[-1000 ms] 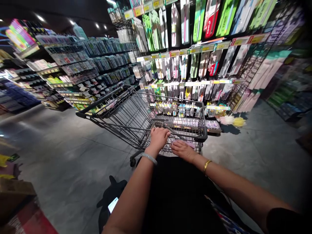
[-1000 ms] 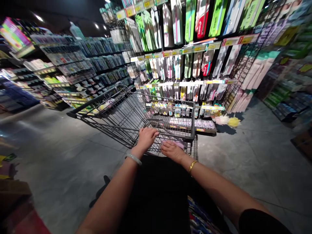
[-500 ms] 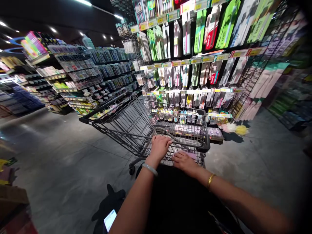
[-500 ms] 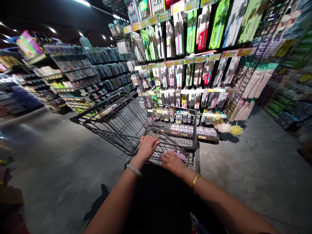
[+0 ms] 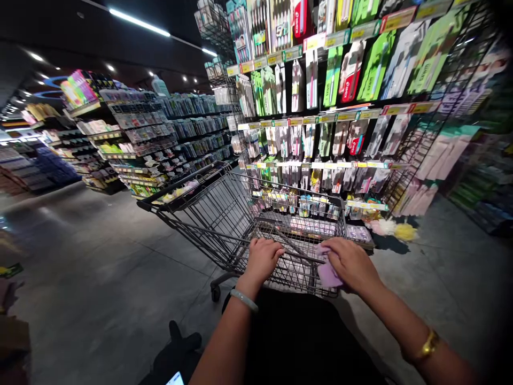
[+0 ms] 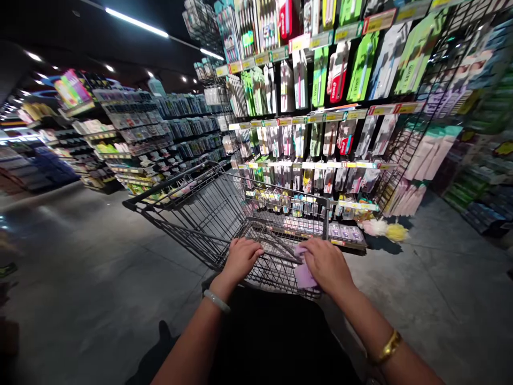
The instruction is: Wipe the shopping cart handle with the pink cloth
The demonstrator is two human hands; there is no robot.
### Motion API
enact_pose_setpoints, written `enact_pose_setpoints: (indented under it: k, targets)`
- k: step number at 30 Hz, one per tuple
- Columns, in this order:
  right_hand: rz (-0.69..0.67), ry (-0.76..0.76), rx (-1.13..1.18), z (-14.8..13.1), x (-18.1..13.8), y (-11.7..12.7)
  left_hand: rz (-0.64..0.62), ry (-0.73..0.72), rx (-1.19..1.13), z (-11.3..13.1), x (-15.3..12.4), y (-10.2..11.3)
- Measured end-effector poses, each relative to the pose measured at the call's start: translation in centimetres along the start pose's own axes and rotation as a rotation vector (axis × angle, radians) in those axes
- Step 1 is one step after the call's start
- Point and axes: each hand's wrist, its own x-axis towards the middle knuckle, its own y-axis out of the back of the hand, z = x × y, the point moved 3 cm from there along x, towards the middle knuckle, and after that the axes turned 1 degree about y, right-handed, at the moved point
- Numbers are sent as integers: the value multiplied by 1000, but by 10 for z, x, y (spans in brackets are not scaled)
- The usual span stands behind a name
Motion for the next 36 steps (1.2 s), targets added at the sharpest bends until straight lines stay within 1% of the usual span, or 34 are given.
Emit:
enact_pose_setpoints:
  k: [2,3,7,9,11,13,15,16,17,18,21,22,24,26,29,31,34,36]
  targets:
    - [29,-82,27,0,4,-4,10,8,-5,-3,-1,0]
    - [42,-90,44,-3,6,-7,14,14,-4,-5,-2,1]
    - [122,-26,67,-29,10,-22,18,23,4,-16,-4,3]
    - [140,12,64,-41,9,-26,12,21,-7,-24,-3,6]
    - [113,102,87,-52,7,-27,-3,35,-23,-35,-1,9]
    - [30,262,135,-59,4,-25,-26,58,-32,-48,0,11]
    - [-49,392,182,-58,3,-21,-42,74,-33,-61,1,14]
    - [-60,412,204,-55,4,-19,-45,81,-31,-67,2,15]
    - [-45,395,228,-50,7,-18,-46,88,-28,-72,1,16]
    - [-7,347,256,-44,10,-18,-47,97,-20,-77,1,16]
    - [166,171,347,-33,17,-27,-47,115,30,-84,-1,20]
    - [217,147,367,-33,17,-32,-44,116,51,-85,-2,21]
    - [294,160,393,-38,15,-41,-35,112,86,-85,-5,25]
    - [306,220,414,-44,12,-47,-37,112,107,-84,-8,29]
    - [265,283,436,-46,11,-49,-57,129,118,-82,-14,34]
    - [277,271,447,-43,12,-48,-52,141,115,-79,-18,35]
    - [343,205,463,-38,11,-45,-20,143,100,-73,-24,33]
    - [353,188,463,-37,8,-44,-6,144,98,-71,-27,32]
